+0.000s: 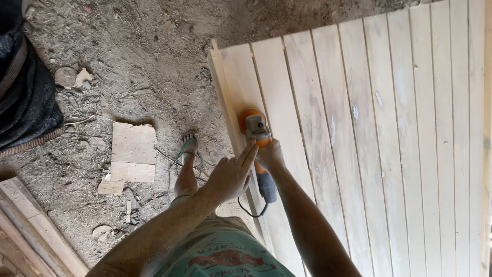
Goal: The person uses an electric sander to smooth the surface of a wooden pallet. They move the sander along the slats, generating sawdust, and occasionally adjust their position to reach different areas.
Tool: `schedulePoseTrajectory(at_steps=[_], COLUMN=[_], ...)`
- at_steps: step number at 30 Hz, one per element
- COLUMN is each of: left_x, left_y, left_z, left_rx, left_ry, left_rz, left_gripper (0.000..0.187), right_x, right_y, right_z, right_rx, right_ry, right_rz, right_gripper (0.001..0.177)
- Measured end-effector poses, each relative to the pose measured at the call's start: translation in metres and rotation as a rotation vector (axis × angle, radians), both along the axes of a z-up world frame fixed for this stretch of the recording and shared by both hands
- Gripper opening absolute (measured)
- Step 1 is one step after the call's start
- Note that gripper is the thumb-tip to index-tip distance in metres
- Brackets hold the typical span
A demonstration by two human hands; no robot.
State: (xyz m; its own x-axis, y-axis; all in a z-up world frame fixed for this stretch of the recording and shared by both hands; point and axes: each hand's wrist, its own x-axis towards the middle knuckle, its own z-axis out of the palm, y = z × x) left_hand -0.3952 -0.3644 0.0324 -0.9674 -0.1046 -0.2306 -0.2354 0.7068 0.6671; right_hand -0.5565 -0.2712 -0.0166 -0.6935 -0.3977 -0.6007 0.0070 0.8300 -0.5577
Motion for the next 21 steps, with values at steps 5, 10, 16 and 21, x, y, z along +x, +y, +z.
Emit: schedulePoseTrajectory(at_steps=[5,10,16,21], left_x=[-0.034,-0.057,-0.08,-0.097], left_y=[-0.073,-0.13,-0.177,-0.191], left_z=[-0.014,-0.021,-0.023,-0.01], left_rx=[0.008,0.062,-0.018,-0.111], left_ry=[0.044,0.031,-0.035,-0.106], left_rz=[0.066,0.163,0.13,0.143], left_gripper=[0.095,0.097,0.095,0.102], right_x=[-0.036,-0.067,-0.099,-0.117], right_y=[-0.082,-0.141,-0.184,-0.202], right_z=[-0.004,-0.028,-0.061,-0.066], right_rx=[0.07,0.051,-0.015,-0.022], right_ry=[-0.018,0.023,0.062,-0.046], right_rz=[0.017,0.039,0.077,-0.018], right_gripper=[0.034,0.037,0.029,0.03])
